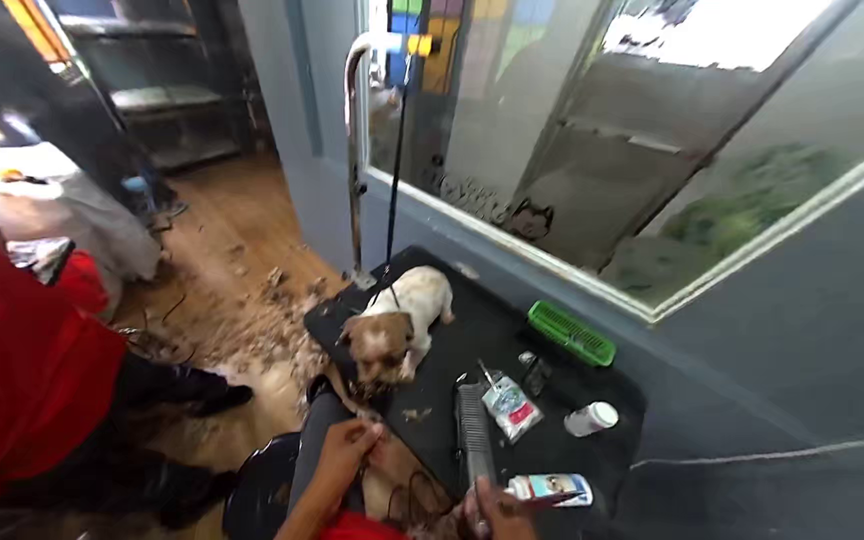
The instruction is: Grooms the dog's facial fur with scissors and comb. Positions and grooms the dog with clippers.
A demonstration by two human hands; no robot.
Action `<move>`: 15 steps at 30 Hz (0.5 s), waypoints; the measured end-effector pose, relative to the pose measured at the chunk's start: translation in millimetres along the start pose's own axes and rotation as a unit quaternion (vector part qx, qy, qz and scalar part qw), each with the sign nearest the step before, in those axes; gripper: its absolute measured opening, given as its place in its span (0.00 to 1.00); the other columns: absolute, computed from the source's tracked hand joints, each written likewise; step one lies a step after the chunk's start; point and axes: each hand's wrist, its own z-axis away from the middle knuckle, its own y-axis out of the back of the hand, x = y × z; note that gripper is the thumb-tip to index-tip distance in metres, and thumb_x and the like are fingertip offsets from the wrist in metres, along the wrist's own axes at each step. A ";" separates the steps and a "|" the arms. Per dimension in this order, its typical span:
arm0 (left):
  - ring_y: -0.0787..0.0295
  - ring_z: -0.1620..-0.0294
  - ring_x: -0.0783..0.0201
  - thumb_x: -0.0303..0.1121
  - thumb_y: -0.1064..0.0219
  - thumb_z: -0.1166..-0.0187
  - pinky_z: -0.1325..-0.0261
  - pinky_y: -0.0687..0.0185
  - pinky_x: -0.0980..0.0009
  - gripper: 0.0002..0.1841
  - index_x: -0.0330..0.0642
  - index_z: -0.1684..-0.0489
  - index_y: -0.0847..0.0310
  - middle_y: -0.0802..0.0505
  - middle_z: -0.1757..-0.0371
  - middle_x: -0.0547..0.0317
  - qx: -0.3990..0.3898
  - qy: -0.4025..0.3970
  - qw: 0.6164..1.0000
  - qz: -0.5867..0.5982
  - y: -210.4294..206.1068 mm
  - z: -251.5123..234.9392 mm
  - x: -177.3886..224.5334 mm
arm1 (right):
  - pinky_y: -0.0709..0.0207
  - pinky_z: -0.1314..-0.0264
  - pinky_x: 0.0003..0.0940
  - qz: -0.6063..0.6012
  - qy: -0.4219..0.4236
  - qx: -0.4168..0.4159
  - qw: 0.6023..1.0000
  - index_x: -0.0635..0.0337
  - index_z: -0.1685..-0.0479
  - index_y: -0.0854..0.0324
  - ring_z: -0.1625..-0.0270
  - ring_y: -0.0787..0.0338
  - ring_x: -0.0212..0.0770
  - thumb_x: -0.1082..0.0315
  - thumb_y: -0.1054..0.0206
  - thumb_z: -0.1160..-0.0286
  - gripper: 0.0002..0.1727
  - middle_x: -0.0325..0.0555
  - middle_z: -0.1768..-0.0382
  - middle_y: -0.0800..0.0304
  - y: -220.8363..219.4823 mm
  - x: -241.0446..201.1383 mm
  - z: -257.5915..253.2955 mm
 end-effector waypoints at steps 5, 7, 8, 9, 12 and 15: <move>0.07 0.58 0.56 0.39 0.38 0.14 0.45 0.11 0.55 0.16 0.32 0.48 0.13 0.06 0.57 0.47 -0.182 0.124 0.910 -0.351 36.0 -68.1 -31.6 | 0.17 0.68 0.28 -0.031 0.027 0.083 0.996 0.67 0.49 0.12 0.73 0.15 0.32 0.62 0.46 0.10 0.19 0.42 0.69 0.09 24.2 20.4 -33.1; 0.10 0.48 0.44 0.41 0.38 0.15 0.37 0.20 0.41 0.19 0.30 0.48 0.14 0.09 0.52 0.37 -0.277 0.125 0.826 -0.474 40.4 -94.6 -43.0 | 0.15 0.65 0.30 -0.058 0.020 0.098 0.993 0.68 0.41 0.14 0.70 0.13 0.35 0.59 0.45 0.09 0.21 0.50 0.53 0.06 18.5 25.8 -43.5; 0.12 0.45 0.40 0.43 0.38 0.15 0.36 0.23 0.37 0.21 0.29 0.47 0.15 0.10 0.50 0.34 -0.321 0.127 0.785 -0.515 41.9 -108.4 -48.7 | 0.14 0.64 0.31 -0.076 0.015 0.110 0.991 0.68 0.41 0.14 0.71 0.13 0.36 0.59 0.45 0.10 0.21 0.53 0.46 0.06 11.7 28.0 -50.6; 0.13 0.43 0.37 0.43 0.39 0.15 0.35 0.24 0.35 0.21 0.29 0.46 0.15 0.10 0.48 0.33 -0.361 0.131 0.747 -0.543 44.3 -121.1 -54.7 | 0.14 0.64 0.31 -0.091 0.009 0.124 0.988 0.67 0.41 0.15 0.71 0.12 0.36 0.59 0.44 0.10 0.20 0.54 0.43 0.07 2.5 31.0 -57.7; 0.16 0.36 0.34 0.43 0.38 0.16 0.32 0.27 0.32 0.21 0.31 0.43 0.15 0.11 0.42 0.31 -0.453 0.147 0.649 -0.592 57.2 -157.8 -71.5 | 0.13 0.64 0.32 -0.132 -0.013 0.170 0.977 0.67 0.39 0.16 0.68 0.10 0.39 0.58 0.43 0.10 0.21 0.55 0.36 0.10 -32.4 43.3 -82.6; 0.18 0.33 0.31 0.41 0.36 0.17 0.31 0.29 0.29 0.22 0.30 0.38 0.17 0.13 0.38 0.28 -0.537 0.146 0.584 -0.591 84.5 -199.3 -79.5 | 0.15 0.67 0.29 -0.111 -0.017 0.223 0.968 0.66 0.38 0.15 0.71 0.11 0.35 0.59 0.41 0.12 0.20 0.50 0.44 0.06 -79.6 59.7 -113.3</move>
